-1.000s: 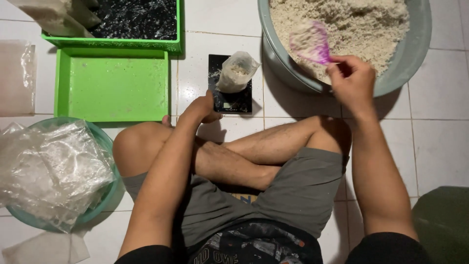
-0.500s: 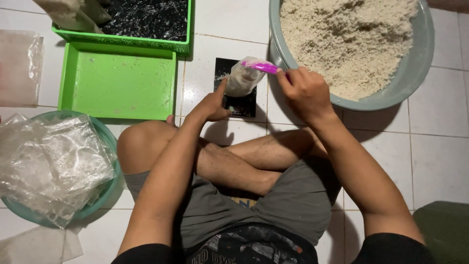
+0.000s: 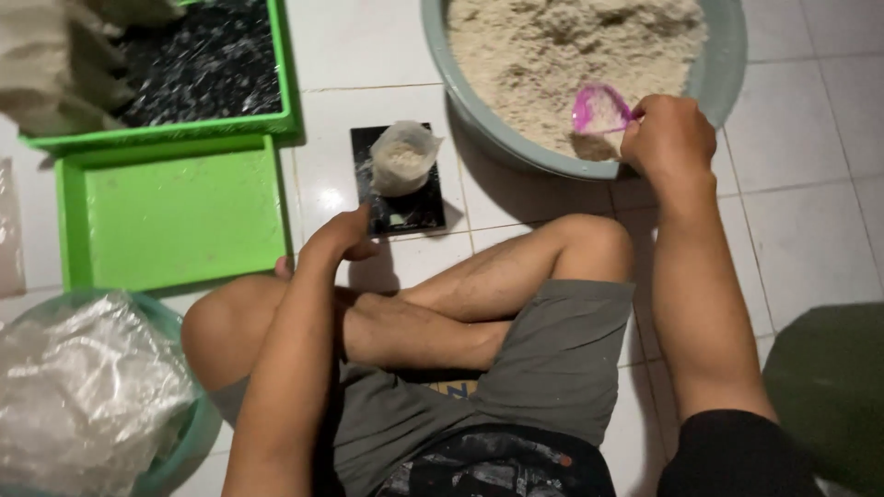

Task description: Filling small plastic bags with grain from a large basin, weighing each bag on a digital scale for portion control, and organizing them in trays.

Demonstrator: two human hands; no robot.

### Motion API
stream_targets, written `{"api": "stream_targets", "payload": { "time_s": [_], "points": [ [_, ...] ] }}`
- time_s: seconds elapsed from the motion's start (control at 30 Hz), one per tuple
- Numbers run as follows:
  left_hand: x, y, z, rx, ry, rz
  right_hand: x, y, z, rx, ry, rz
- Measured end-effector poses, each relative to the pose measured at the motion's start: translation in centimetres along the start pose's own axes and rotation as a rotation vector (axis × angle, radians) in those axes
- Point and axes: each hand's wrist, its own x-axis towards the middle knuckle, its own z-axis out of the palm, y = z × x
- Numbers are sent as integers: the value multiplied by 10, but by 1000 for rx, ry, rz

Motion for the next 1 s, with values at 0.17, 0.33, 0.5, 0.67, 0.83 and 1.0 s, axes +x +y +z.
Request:
{"api": "stream_targets", "payload": {
  "time_s": [0.17, 0.33, 0.5, 0.67, 0.83, 1.0],
  "points": [
    [15, -4, 1, 35, -20, -38, -12, -6, -22, 84, -177, 146],
    [30, -21, 5, 32, -20, -56, -16, -33, -17, 303, -225, -27],
    [42, -34, 12, 6, 4, -43, -16, -37, 4, 483, -120, 17],
    [35, -26, 10, 16, 8, -61, -8, -3, 34, 493, 49, 52],
    [36, -25, 11, 13, 9, -59, -7, 12, 42, 469, 136, 69],
    [32, -24, 12, 31, 4, -62, -7, 15, 39, 462, 145, 76]
  ]
}}
